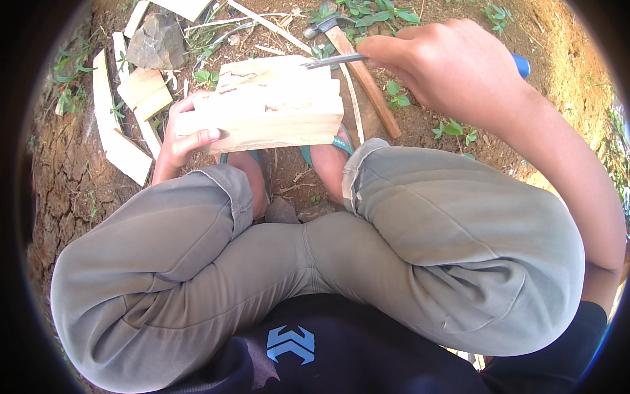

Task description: The person chisels a groove into a wooden block, test-fits a thin plank into the slot, and uses a hammer to assist the chiseling.

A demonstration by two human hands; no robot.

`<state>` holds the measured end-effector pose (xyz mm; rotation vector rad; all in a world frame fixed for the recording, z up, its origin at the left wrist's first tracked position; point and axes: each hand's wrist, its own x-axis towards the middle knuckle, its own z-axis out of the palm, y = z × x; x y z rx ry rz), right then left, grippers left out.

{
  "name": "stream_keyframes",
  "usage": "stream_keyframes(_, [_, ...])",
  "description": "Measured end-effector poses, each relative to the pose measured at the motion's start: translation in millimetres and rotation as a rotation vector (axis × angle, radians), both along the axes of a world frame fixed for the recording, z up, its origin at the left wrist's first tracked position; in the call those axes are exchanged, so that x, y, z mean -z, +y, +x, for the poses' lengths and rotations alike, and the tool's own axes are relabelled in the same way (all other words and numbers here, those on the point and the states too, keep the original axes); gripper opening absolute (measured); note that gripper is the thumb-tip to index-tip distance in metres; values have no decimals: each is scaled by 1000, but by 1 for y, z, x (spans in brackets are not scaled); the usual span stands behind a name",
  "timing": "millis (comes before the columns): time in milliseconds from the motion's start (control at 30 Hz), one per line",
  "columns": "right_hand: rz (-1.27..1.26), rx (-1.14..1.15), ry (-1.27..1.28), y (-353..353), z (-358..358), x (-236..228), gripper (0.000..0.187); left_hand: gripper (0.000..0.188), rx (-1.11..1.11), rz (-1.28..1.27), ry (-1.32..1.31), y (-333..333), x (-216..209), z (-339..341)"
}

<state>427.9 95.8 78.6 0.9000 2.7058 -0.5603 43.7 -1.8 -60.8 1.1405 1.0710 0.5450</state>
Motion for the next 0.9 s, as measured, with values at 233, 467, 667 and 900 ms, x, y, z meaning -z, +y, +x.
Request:
stream_keyframes(233, [-4, -96, 25, -14, -44, 22, 28, 65, 49, 7, 25, 1, 4, 1])
stream_keyframes(467, [-36, -99, -17, -22, -47, 32, 30, 68, 76, 26, 14, 3, 12, -1])
stream_keyframes(667, [37, -163, -24, -27, -51, 23, 27, 66, 40, -43, 48, 0, 0, 3])
stream_keyframes(900, [143, -296, -256, -33, -40, 7, 40, 73, 84, -46, 0, 3, 3, 2])
